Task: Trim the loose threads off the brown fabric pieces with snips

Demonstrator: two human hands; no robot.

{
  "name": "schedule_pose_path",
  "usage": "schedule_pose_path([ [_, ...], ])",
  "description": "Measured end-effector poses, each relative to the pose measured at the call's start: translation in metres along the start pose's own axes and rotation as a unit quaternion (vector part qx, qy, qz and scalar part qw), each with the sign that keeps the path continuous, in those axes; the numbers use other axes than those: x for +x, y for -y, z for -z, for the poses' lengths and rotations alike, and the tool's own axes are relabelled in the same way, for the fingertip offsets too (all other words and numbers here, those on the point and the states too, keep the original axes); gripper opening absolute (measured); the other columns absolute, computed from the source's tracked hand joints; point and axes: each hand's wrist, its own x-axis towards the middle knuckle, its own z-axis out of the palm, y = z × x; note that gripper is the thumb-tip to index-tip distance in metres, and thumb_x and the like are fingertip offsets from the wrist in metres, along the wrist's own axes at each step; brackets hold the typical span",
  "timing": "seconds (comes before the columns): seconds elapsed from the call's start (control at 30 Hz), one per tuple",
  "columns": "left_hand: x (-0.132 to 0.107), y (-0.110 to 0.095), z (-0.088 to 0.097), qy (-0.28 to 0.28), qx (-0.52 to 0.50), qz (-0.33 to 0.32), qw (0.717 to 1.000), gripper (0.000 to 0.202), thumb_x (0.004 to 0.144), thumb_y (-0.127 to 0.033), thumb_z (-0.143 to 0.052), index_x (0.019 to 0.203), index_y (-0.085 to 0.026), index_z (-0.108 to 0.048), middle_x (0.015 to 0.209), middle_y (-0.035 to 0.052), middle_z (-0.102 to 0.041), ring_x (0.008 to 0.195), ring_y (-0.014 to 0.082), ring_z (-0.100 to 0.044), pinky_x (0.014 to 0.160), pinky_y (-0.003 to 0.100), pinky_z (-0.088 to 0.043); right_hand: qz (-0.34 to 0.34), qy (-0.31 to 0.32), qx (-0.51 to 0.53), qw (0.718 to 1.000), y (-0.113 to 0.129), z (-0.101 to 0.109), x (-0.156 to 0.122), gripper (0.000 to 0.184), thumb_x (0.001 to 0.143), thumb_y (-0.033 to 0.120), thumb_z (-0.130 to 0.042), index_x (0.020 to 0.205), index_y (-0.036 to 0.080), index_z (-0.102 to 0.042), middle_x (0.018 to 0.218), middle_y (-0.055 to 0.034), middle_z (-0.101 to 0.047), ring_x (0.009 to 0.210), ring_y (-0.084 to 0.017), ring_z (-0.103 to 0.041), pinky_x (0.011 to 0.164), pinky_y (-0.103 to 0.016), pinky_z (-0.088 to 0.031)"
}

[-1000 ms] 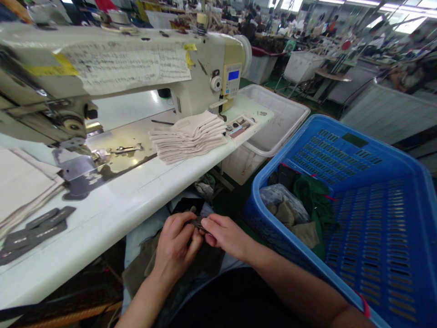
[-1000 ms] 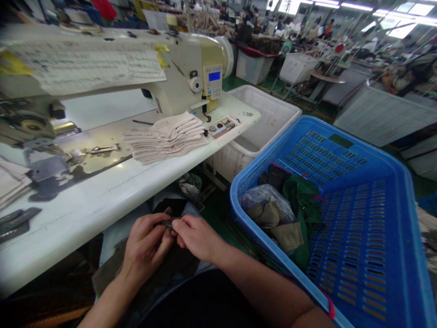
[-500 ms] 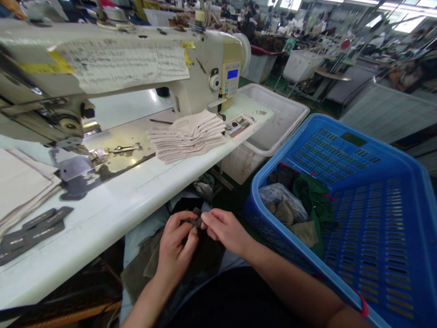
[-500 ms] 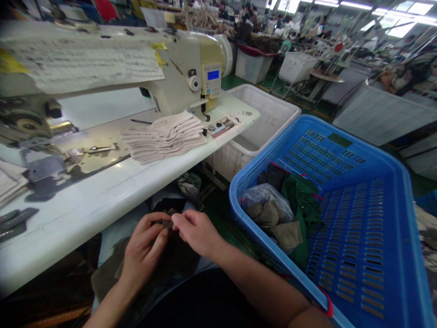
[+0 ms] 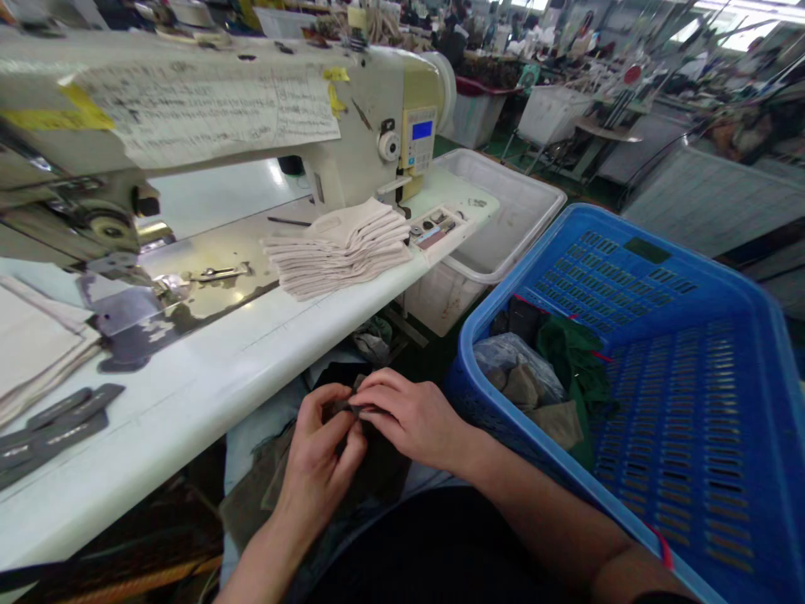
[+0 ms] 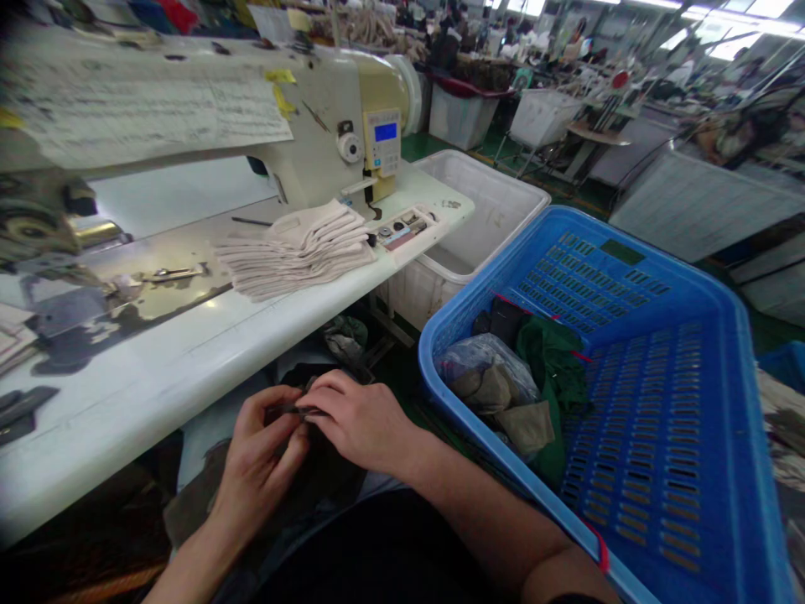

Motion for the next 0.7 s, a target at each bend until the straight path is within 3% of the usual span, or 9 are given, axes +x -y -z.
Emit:
schedule_pose_path([
  [0.1,0.0006,0.0003,0.0007,0.012,0.014,-0.004,1.000,0.019,0.095,-0.016,-0.052,0.079,-0.018,-0.061,0.112,0.0078,-0.052,0.102,0.0190,-0.059,0.086,0.029,-0.055,-0.007,-0.003,0.006,1.000,-0.0008,-0.0003,0.0006,0.016,0.102,0.022,-0.055,0.115,0.021,-0.065,0.126,-0.0064,-0.065,0.115,-0.019,-0.066,0.097,-0.031,-0.054],
  [0.23,0.0016,-0.0005,0.0010,0.020,0.020,-0.010,1.000,0.020,0.096,-0.015,-0.051,0.078,-0.017,-0.060,0.111,0.0079,-0.051,0.102,0.0188,-0.058,0.086,0.030,-0.054,-0.019,0.004,0.014,1.000,-0.0032,-0.0018,0.0002,0.028,0.103,0.021,-0.053,0.131,0.023,-0.057,0.147,-0.0077,-0.054,0.125,-0.020,-0.062,0.101,-0.035,-0.053],
  [0.43,0.0029,-0.0029,-0.0021,-0.005,0.040,0.001,0.999,0.019,0.096,-0.015,-0.051,0.080,-0.016,-0.061,0.107,0.0079,-0.050,0.098,0.0192,-0.057,0.082,0.030,-0.054,-0.052,-0.001,-0.008,0.999,-0.0046,-0.0065,-0.0011,0.008,0.101,0.026,-0.059,0.103,0.019,-0.064,0.104,-0.0041,-0.067,0.092,-0.018,-0.069,0.080,-0.029,-0.055],
  [0.6,0.0039,-0.0026,-0.0024,-0.001,0.042,0.005,0.999,0.019,0.096,-0.016,-0.052,0.080,-0.016,-0.062,0.106,0.0077,-0.051,0.097,0.0199,-0.057,0.083,0.031,-0.054,-0.049,-0.037,0.018,0.998,-0.0044,-0.0062,-0.0037,0.022,0.096,0.021,-0.064,0.117,0.022,-0.061,0.125,-0.0062,-0.060,0.102,-0.018,-0.067,0.085,-0.030,-0.054],
  [0.7,0.0036,-0.0021,-0.0017,0.006,0.040,0.000,0.999,0.019,0.095,-0.015,-0.052,0.079,-0.016,-0.061,0.106,0.0077,-0.051,0.098,0.0197,-0.058,0.084,0.032,-0.053,-0.036,-0.032,0.027,0.998,-0.0050,-0.0045,-0.0046,0.010,0.095,0.019,-0.064,0.104,0.021,-0.062,0.134,-0.0066,-0.057,0.102,-0.018,-0.067,0.084,-0.030,-0.053],
])
